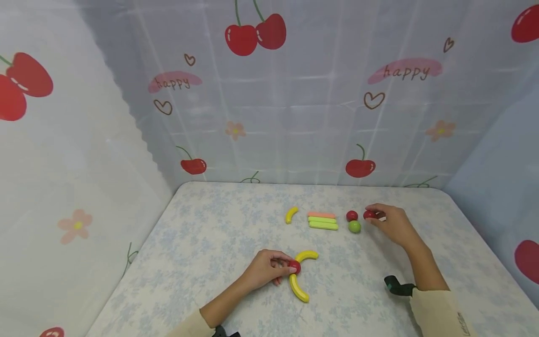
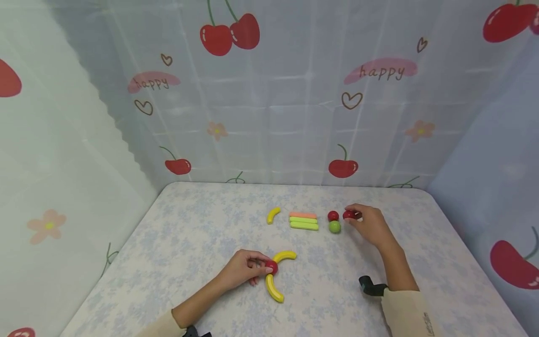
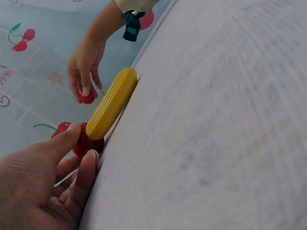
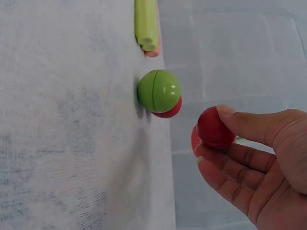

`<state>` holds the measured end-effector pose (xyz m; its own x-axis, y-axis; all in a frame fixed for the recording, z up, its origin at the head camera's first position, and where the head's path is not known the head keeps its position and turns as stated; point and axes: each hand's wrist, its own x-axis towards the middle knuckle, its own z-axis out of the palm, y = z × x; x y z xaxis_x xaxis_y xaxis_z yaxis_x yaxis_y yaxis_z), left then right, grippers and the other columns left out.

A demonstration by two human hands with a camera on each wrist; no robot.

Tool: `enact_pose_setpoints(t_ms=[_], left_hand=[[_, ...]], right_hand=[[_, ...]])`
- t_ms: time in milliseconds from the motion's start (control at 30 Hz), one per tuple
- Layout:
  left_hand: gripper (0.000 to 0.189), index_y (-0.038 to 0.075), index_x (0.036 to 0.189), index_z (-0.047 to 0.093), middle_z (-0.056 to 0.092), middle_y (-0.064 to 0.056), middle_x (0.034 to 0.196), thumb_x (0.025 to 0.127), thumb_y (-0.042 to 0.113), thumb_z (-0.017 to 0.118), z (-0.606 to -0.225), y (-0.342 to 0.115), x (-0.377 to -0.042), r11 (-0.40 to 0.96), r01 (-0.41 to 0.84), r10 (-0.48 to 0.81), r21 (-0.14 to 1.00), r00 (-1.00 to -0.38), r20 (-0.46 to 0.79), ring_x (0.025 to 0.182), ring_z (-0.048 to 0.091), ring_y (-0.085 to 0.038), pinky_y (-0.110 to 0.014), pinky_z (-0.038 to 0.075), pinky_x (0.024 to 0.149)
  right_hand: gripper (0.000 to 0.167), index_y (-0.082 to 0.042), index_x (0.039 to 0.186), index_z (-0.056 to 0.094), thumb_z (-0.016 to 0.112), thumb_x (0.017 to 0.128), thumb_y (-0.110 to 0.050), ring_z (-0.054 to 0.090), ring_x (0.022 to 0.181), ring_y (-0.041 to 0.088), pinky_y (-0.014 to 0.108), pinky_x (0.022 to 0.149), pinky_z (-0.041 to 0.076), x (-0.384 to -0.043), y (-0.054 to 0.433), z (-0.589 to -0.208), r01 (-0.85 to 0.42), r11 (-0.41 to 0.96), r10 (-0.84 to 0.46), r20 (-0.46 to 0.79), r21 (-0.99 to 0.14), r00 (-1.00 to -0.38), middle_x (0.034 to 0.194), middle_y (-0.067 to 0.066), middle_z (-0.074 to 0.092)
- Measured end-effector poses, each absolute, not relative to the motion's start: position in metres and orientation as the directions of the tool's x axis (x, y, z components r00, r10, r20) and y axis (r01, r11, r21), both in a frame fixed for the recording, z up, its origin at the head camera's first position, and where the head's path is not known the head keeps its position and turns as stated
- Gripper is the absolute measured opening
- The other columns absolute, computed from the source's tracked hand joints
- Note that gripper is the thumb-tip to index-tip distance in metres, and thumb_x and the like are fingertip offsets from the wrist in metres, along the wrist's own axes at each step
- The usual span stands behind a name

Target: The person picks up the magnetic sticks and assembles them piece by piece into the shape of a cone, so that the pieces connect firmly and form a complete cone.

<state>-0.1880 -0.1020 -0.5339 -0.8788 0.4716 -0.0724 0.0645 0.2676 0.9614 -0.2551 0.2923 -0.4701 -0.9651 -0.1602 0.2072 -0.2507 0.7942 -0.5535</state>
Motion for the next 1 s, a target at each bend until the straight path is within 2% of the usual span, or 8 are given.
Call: enact_pose_setpoints(t_ms=[333,667,833,1000], left_hand=[[0.022,0.018,0.108,0.078,0.072,-0.003,0.084,0.09,0.03,0.08,-0.532,-0.103,-0.186,0.269,0.055,0.47,0.962,-0.879,-0.082,0.05,0.061,-0.013,-0.026,0.054,0.047],[0.029,0.016,0.113,0.077,0.072,-0.002,0.085,0.09,0.034,0.08,-0.533,-0.102,-0.189,0.276,0.066,0.484,0.959,-0.871,-0.08,0.051,0.062,-0.015,-0.03,0.055,0.048],[0.033,0.016,0.12,0.074,0.072,-0.003,0.085,0.094,0.036,0.075,-0.527,-0.103,-0.195,0.293,0.07,0.501,0.954,-0.861,-0.091,0.052,0.064,-0.019,-0.034,0.057,0.049],[0.03,0.013,0.121,0.073,0.07,0.001,0.082,0.098,0.031,0.07,-0.517,-0.096,-0.203,0.385,0.143,0.506,0.912,-0.859,-0.079,0.048,0.06,-0.018,-0.031,0.054,0.047]], right_hand=[[0.041,0.003,0.13,0.065,0.077,0.091,-0.007,0.066,0.101,0.037,0.053,0.083,0.058,-0.241,0.258,-0.445,-0.312,0.754,-0.197,0.254,-0.578,-0.947,0.119,0.022,0.068],[0.04,-0.001,0.126,0.069,0.079,0.087,-0.003,0.067,0.094,0.026,0.041,0.077,0.06,-0.232,0.221,-0.446,-0.406,0.683,-0.316,0.255,-0.607,-0.914,0.112,0.013,0.072],[0.037,-0.003,0.123,0.07,0.08,0.087,-0.006,0.067,0.092,0.022,0.033,0.073,0.058,-0.227,0.21,-0.451,-0.429,0.668,-0.378,0.219,-0.608,-0.9,0.106,0.006,0.073],[0.034,-0.005,0.12,0.072,0.08,0.088,-0.009,0.066,0.09,0.017,0.028,0.073,0.056,-0.22,0.208,-0.458,-0.428,0.641,-0.451,0.139,-0.637,-0.882,0.103,-0.003,0.073]])
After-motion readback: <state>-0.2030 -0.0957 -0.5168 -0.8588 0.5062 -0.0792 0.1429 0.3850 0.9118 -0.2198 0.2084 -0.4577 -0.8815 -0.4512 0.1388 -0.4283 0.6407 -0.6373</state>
